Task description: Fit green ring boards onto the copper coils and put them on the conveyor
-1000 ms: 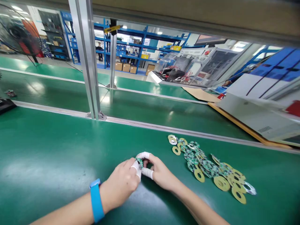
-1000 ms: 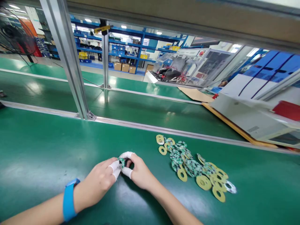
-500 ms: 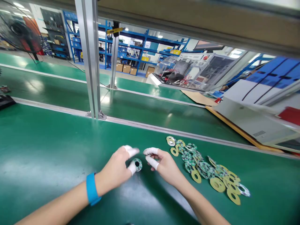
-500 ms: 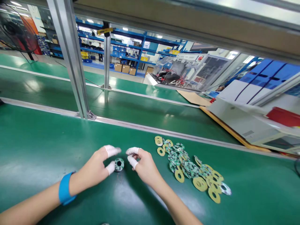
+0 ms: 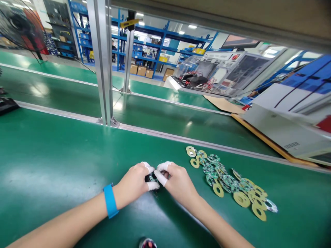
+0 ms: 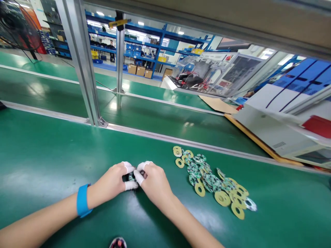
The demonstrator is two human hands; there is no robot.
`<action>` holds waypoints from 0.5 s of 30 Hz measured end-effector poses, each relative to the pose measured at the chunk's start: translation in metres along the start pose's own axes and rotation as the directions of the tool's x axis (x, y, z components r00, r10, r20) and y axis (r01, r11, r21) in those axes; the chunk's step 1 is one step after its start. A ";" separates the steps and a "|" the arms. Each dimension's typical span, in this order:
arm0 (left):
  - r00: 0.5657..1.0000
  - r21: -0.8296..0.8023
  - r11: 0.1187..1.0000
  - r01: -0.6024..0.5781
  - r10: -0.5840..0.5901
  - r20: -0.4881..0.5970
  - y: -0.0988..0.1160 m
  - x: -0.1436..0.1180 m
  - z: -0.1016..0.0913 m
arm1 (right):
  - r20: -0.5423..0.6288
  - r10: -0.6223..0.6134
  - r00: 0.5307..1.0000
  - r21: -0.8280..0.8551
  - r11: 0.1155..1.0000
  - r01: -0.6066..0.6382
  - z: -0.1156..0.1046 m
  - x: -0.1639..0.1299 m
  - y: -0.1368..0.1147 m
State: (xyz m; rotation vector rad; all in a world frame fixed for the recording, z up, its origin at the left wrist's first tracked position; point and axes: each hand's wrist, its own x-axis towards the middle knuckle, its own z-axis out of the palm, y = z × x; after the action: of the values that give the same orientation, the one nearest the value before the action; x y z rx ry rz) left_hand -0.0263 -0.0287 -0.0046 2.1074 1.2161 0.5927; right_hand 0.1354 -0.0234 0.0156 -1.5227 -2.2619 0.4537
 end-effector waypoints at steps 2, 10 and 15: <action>1.000 0.043 0.999 -0.005 0.004 0.007 0.001 0.000 0.000 | 0.021 -0.025 0.999 -0.147 0.989 0.028 0.001 -0.001 -0.001; 0.999 0.167 0.986 0.011 -0.017 0.039 0.002 0.002 -0.001 | 0.045 -0.262 0.964 -0.352 0.899 0.261 0.009 -0.004 0.004; 1.000 0.168 0.986 0.001 0.002 -0.015 -0.002 -0.002 0.009 | 0.012 -0.304 0.952 -0.377 0.881 0.286 0.017 -0.005 0.014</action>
State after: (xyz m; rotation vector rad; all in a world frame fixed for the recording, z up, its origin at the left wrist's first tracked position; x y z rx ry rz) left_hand -0.0231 -0.0326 -0.0120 2.2459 1.3143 0.5226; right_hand 0.1406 -0.0243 -0.0066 -1.2889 -2.5916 -0.1119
